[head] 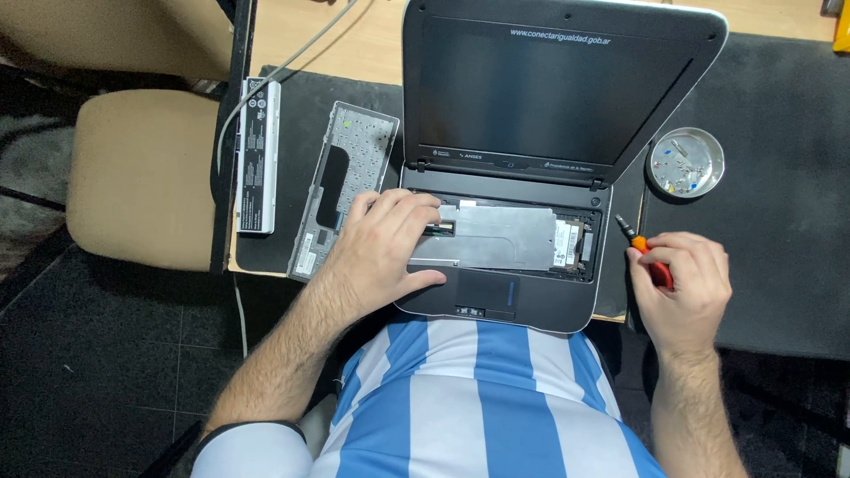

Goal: The person removes the laptop battery, then uses a screwdriver to unscrew and detach the back cover, screen bezel, and keyboard. The person lifts off each component and sets them aside on the desk.

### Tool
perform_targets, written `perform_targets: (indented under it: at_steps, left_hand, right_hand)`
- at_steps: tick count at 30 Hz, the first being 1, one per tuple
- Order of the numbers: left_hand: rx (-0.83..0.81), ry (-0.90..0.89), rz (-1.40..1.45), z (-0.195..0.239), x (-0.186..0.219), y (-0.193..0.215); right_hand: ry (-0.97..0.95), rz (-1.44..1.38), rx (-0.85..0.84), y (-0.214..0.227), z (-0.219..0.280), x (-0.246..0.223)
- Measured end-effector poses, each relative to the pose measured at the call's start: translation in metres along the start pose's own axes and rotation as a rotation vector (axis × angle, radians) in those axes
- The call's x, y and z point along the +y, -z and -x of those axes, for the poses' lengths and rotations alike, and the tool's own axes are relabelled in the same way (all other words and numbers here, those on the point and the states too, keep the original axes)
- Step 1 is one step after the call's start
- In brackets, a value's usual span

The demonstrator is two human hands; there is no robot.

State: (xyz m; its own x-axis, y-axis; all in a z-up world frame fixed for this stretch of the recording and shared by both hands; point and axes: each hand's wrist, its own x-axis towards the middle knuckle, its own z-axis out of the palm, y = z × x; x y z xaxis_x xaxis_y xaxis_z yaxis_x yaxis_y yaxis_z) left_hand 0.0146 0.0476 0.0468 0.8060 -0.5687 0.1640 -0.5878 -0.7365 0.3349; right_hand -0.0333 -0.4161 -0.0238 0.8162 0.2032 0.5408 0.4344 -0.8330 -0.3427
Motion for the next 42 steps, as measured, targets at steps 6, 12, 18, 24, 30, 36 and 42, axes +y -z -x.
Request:
perform_targets:
  at_steps: [6, 12, 18, 24, 30, 36, 42]
  left_hand:
    - [0.002, 0.007, 0.126, -0.006, -0.004, -0.004]
    - [-0.045, 0.056, 0.164, 0.0, -0.001, -0.019]
    - [-0.099, 0.133, 0.236, 0.012, 0.009, -0.006]
    - [-0.046, 0.114, 0.423, 0.04, 0.026, 0.018]
    - [0.18, 0.212, 0.463, 0.074, 0.037, 0.036]
    - [0.243, 0.742, 0.723, 0.105, -0.013, 0.047]
    - [0.456, 0.674, 0.607, 0.094, -0.051, 0.008]
  right_hand:
    - [0.042, -0.17, -0.008, 0.002, -0.025, -0.037]
    - [0.137, -0.286, -0.207, -0.017, -0.061, -0.073]
    - [0.295, -0.228, -0.294, -0.025, -0.08, -0.07]
    - [0.293, -0.52, -0.187, -0.028, -0.1, -0.09]
    - [0.111, -0.816, -0.084, -0.065, -0.117, -0.119]
    - [0.02, -0.919, -0.285, -0.085, -0.113, -0.12]
    - [-0.03, -0.796, -0.461, -0.098, -0.107, -0.113]
